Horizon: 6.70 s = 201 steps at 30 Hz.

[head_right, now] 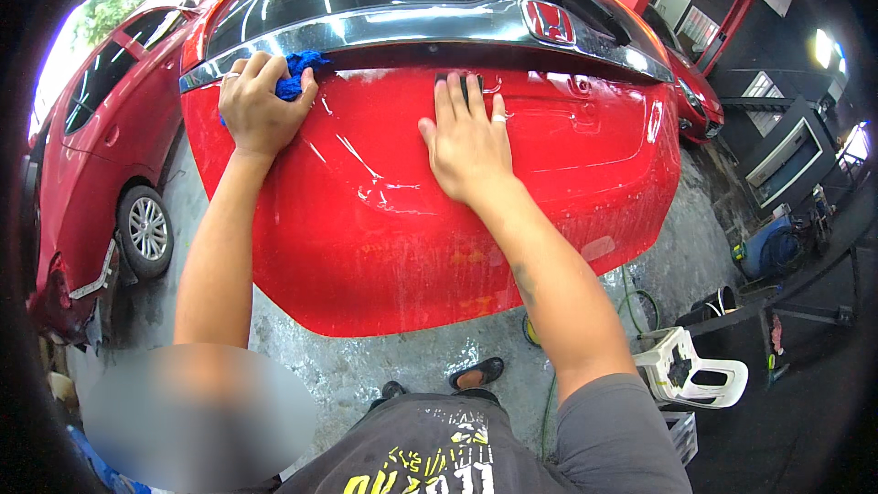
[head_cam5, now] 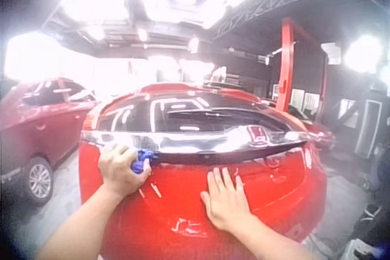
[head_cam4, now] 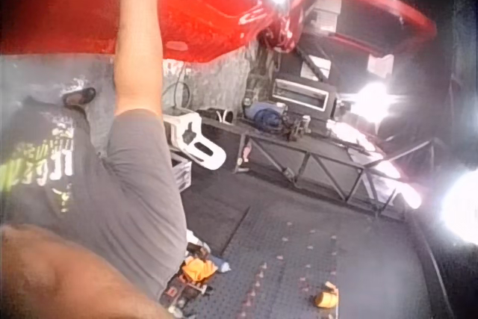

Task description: The person uses a small black applicator pad to rub a compound onto the rear trunk of a red Honda, then wipes the area with a blue microfiber cloth. The person repeatedly dips the pad into a bucket of water and continues rubbing and wiping the same section of the trunk.

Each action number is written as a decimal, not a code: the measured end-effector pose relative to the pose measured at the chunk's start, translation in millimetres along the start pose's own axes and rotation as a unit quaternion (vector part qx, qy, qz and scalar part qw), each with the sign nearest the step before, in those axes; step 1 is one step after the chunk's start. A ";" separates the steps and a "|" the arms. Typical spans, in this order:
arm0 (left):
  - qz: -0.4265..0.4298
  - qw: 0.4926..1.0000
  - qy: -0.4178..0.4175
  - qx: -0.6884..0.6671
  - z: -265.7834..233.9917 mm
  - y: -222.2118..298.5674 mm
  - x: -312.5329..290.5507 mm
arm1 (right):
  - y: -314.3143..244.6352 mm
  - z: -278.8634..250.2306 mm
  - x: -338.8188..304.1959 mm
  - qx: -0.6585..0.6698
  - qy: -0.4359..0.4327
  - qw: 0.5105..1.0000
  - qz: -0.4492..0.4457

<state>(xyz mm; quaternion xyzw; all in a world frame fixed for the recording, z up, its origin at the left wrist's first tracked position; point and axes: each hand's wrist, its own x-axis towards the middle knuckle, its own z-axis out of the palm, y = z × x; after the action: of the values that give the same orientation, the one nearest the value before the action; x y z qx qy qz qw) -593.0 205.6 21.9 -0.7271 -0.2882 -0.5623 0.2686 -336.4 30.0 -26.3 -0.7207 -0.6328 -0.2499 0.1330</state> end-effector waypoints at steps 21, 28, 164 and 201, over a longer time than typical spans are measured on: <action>0.001 0.999 0.020 -0.027 -5.5 -1.1 -0.9 | 24.7 1.9 1.5 -0.009 0.004 0.990 -0.140; -0.031 0.999 0.005 -0.010 -4.5 4.7 -3.1 | 3.2 10.2 21.3 0.042 0.043 0.991 -0.116; 0.116 0.953 -0.126 -0.251 65.2 -93.7 115.7 | -121.1 3.6 52.0 0.072 0.076 0.985 0.138; 0.101 0.953 -0.116 -0.261 73.2 -94.0 114.6 | -199.8 -12.9 52.8 0.228 0.044 0.973 0.011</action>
<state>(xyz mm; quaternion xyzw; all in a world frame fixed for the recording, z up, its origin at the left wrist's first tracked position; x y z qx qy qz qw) -589.2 336.1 123.3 -0.8573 -0.0854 -0.4996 0.0897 -530.5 100.7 -12.4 -0.6663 -0.6589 -0.1288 0.3245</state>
